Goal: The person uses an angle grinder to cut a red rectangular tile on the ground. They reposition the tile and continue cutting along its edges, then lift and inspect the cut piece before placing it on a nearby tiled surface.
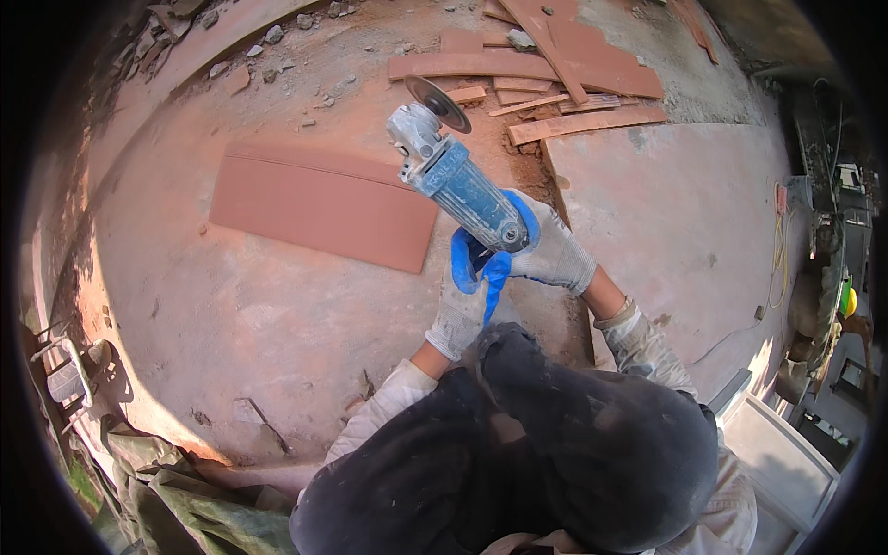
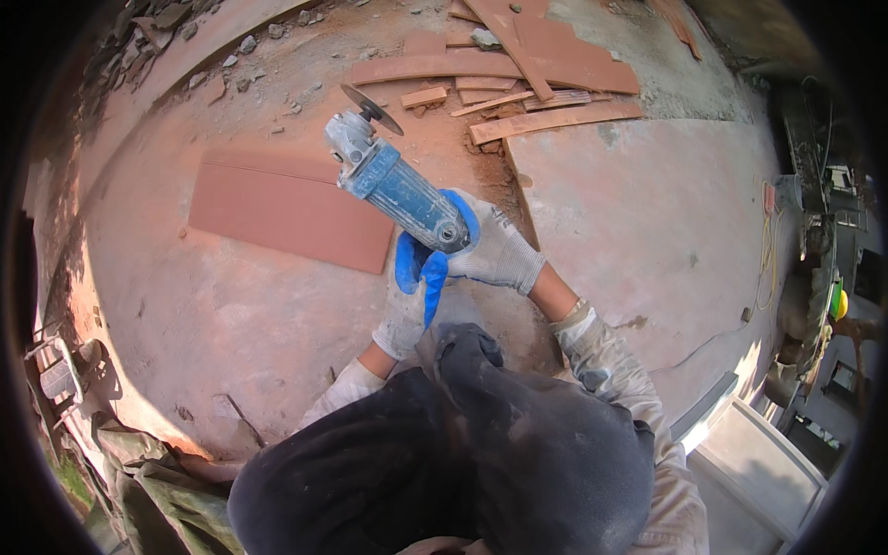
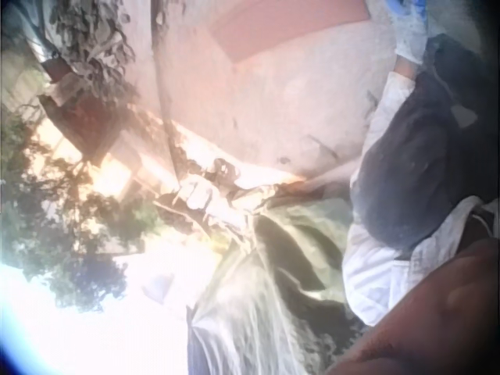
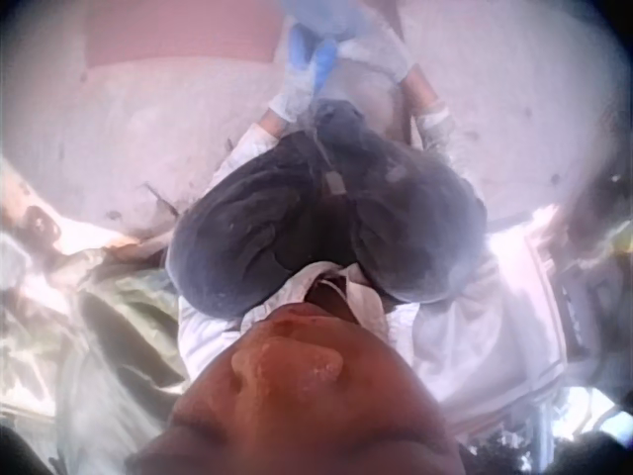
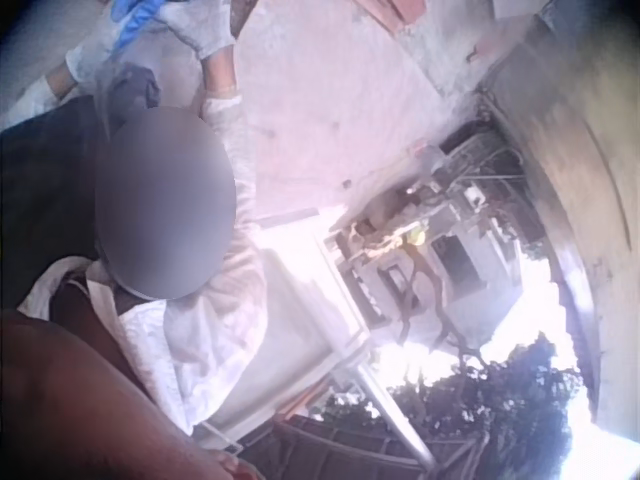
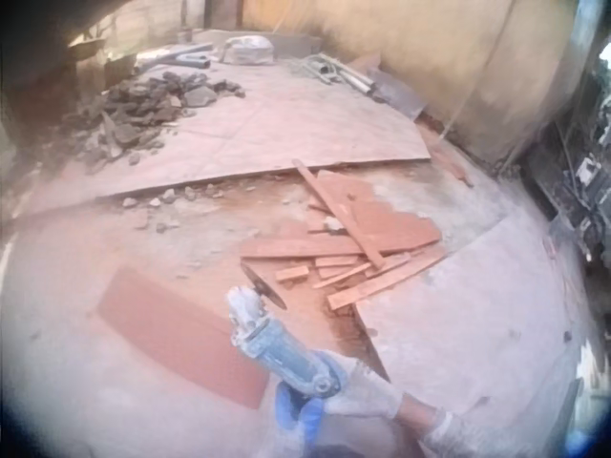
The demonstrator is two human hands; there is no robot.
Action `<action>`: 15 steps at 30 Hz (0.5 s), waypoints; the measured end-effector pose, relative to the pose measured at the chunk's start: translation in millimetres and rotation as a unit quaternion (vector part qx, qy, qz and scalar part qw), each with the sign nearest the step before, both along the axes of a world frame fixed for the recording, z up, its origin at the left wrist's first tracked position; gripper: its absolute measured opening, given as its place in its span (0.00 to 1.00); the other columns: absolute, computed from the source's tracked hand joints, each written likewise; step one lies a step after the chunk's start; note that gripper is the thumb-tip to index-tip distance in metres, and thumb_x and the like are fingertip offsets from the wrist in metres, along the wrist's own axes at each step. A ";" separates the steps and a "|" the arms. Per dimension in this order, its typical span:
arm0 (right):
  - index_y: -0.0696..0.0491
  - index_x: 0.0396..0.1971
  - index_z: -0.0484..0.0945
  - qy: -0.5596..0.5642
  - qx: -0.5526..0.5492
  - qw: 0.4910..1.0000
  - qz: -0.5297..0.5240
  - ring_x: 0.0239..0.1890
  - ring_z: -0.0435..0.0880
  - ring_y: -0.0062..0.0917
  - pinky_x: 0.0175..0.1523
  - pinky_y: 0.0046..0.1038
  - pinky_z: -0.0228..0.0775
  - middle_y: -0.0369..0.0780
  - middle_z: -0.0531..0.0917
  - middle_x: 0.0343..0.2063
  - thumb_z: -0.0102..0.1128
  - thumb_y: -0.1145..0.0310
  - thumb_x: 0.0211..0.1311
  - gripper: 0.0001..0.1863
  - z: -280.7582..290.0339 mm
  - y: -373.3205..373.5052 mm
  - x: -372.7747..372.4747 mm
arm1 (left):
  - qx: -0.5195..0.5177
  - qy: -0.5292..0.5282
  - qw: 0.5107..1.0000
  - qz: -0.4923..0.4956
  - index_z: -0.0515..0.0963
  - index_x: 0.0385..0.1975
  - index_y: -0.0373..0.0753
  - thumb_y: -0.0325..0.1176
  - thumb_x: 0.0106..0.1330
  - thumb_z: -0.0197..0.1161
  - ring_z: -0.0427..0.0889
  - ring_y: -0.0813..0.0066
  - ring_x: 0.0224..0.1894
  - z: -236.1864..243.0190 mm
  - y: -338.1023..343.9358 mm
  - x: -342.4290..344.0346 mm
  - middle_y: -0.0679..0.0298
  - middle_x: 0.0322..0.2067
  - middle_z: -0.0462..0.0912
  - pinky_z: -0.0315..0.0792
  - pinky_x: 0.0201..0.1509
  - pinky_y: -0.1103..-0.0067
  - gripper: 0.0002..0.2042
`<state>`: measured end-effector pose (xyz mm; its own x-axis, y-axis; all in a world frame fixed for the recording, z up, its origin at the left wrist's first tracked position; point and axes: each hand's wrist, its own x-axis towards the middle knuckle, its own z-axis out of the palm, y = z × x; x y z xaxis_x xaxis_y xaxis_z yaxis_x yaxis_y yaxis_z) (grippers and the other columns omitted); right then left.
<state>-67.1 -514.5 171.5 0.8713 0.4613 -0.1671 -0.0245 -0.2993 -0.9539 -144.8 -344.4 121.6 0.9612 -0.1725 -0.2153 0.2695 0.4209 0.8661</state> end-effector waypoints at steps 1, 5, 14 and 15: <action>0.60 0.65 0.77 0.014 0.013 1.000 0.003 0.53 0.88 0.23 0.63 0.31 0.81 0.42 0.90 0.51 0.89 0.62 0.49 0.44 1.8 3.5 3.8 | 0.001 -0.016 1.000 -0.003 0.53 0.80 0.31 0.51 0.75 0.74 0.76 0.63 0.71 0.9 3.0 -0.3 0.51 0.71 0.70 0.71 0.75 0.65 0.47; 0.58 0.64 0.79 0.096 0.084 0.991 -0.031 0.53 0.87 0.21 0.62 0.30 0.82 0.40 0.89 0.51 0.89 0.68 0.48 0.41 8.9 23.8 5.9 | 0.093 -0.151 0.984 0.009 0.45 0.85 0.32 0.55 0.66 0.81 0.71 0.54 0.76 4.0 13.3 -4.2 0.46 0.77 0.64 0.71 0.77 0.62 0.60; 0.57 0.64 0.79 0.221 0.170 0.953 -0.118 0.49 0.93 0.27 0.56 0.33 0.91 0.45 0.90 0.52 0.85 0.76 0.49 0.39 49.5 22.9 4.7 | 0.324 -0.303 0.896 -0.034 0.43 0.85 0.28 0.32 0.68 0.78 0.86 0.45 0.61 0.8 19.2 -20.3 0.40 0.64 0.81 0.81 0.64 0.59 0.54; 0.58 0.65 0.78 0.224 0.168 0.953 -0.119 0.49 0.94 0.29 0.55 0.35 0.92 0.46 0.90 0.54 0.84 0.77 0.49 0.39 53.1 20.7 3.9 | 0.290 -0.287 0.912 -0.032 0.55 0.82 0.26 0.29 0.68 0.76 0.88 0.41 0.53 1.2 17.1 -20.0 0.42 0.55 0.87 0.81 0.61 0.58 0.46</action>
<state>-63.2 -493.8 224.7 0.8341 0.3529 -0.4241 -0.4804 0.0867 -0.8728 -164.8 -327.3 122.9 0.9362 -0.2489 0.2481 -0.2913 -0.1547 0.9440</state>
